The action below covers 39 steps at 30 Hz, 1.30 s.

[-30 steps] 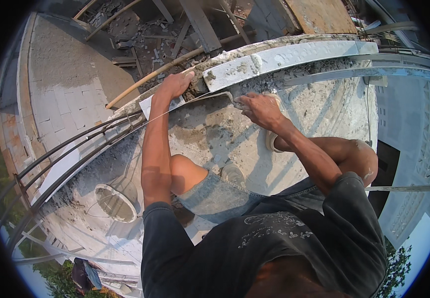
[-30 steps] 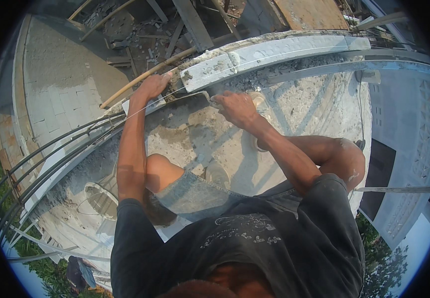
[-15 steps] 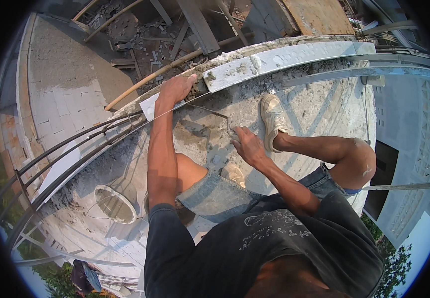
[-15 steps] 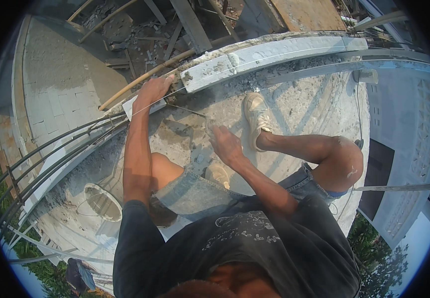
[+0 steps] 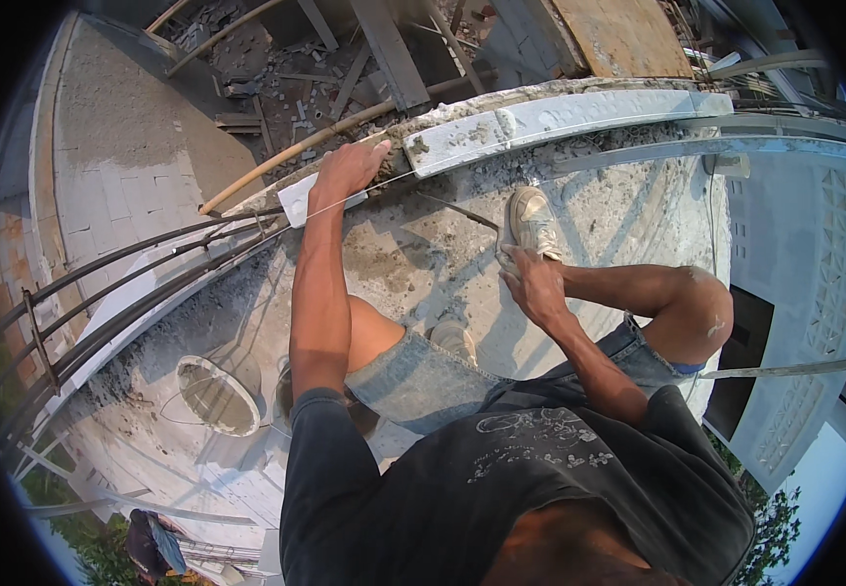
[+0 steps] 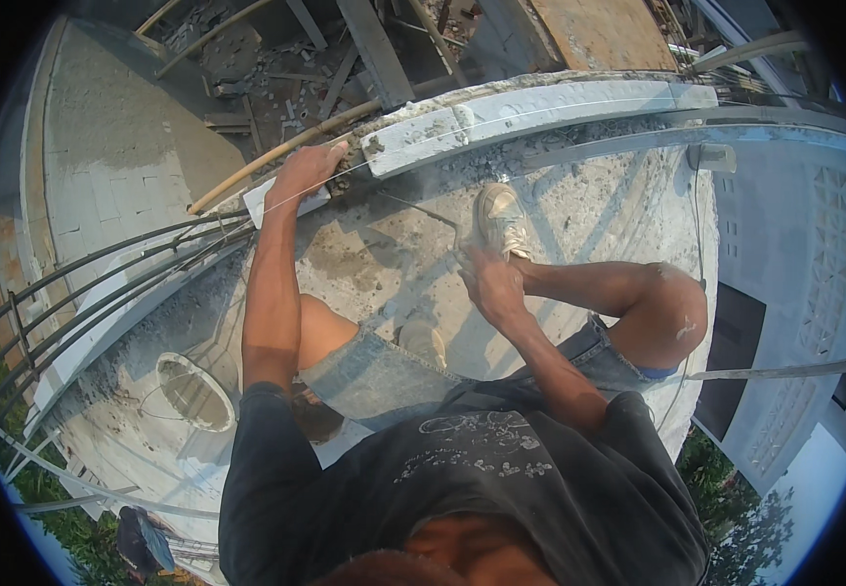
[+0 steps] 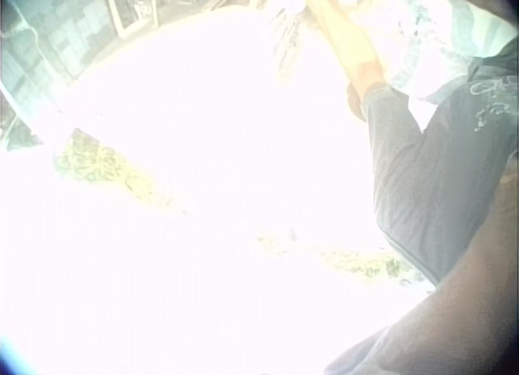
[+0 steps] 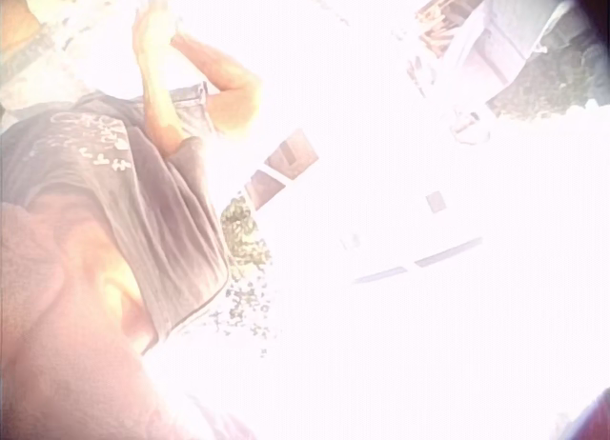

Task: Apply mortar and lay lightweight concrete blocks on a wall during house construction.

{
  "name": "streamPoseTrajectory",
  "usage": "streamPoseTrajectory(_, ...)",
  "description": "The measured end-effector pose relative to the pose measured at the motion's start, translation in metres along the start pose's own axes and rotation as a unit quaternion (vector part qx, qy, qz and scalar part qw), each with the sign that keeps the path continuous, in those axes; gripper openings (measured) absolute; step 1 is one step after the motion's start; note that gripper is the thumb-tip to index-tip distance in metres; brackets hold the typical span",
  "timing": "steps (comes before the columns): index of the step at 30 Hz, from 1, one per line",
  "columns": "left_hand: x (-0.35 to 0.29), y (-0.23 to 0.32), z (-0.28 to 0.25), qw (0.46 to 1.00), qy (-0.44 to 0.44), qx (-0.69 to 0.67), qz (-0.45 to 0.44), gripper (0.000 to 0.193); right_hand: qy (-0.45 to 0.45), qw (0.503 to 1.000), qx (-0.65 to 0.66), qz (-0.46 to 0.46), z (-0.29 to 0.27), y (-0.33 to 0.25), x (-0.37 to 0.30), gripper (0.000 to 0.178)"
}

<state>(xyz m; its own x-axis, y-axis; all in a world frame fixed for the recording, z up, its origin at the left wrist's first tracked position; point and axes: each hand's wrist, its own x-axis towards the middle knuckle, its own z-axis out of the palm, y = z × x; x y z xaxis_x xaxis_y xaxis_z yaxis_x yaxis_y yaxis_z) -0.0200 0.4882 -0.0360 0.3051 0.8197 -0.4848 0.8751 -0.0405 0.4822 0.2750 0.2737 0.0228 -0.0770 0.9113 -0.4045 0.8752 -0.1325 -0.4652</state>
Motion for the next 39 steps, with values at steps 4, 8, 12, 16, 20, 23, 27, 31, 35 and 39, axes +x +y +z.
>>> streamPoseTrajectory(4,0.0,0.007,-0.001,0.996,-0.02,0.089,-0.01,0.069,-0.084,0.991,-0.088,-0.046,0.039,-0.017,0.023,0.032)
streamPoseTrajectory(8,-0.004,0.005,0.002,0.994,0.002,0.112,-0.017,0.069,-0.027,0.969,-0.215,-0.123,0.057,-0.017,0.054,0.027)
streamPoseTrajectory(12,-0.007,-0.002,0.002,0.996,0.013,0.091,-0.013,0.07,0.061,0.954,-0.261,-0.137,0.044,0.0,0.072,0.029)
streamPoseTrajectory(16,-0.008,-0.007,-0.001,0.997,0.014,0.077,-0.012,0.069,0.032,0.958,-0.261,-0.117,0.026,0.013,0.091,0.031)
streamPoseTrajectory(20,-0.009,-0.007,0.0,0.999,0.009,0.05,-0.008,0.069,-0.032,0.948,-0.282,-0.146,0.02,0.01,0.108,0.03)
streamPoseTrajectory(23,-0.009,-0.007,0.0,0.998,0.007,0.052,-0.018,0.069,-0.049,0.955,-0.257,-0.138,0.027,-0.001,0.116,0.029)
streamPoseTrajectory(27,-0.007,-0.007,0.0,0.997,-0.006,0.077,-0.026,0.068,-0.035,0.954,-0.264,-0.137,0.034,-0.021,0.122,0.029)
streamPoseTrajectory(31,-0.006,-0.008,0.002,0.999,0.002,0.042,-0.018,0.068,0.002,0.959,-0.237,-0.156,0.025,-0.034,0.117,0.026)
streamPoseTrajectory(35,-0.005,-0.01,0.003,0.999,0.018,0.039,-0.015,0.068,0.058,0.964,-0.198,-0.17,0.005,-0.037,0.093,0.029)
streamPoseTrajectory(39,-0.006,-0.013,0.002,0.998,0.034,0.05,0.006,0.069,0.068,0.986,0.011,-0.155,0.003,-0.032,0.035,0.032)
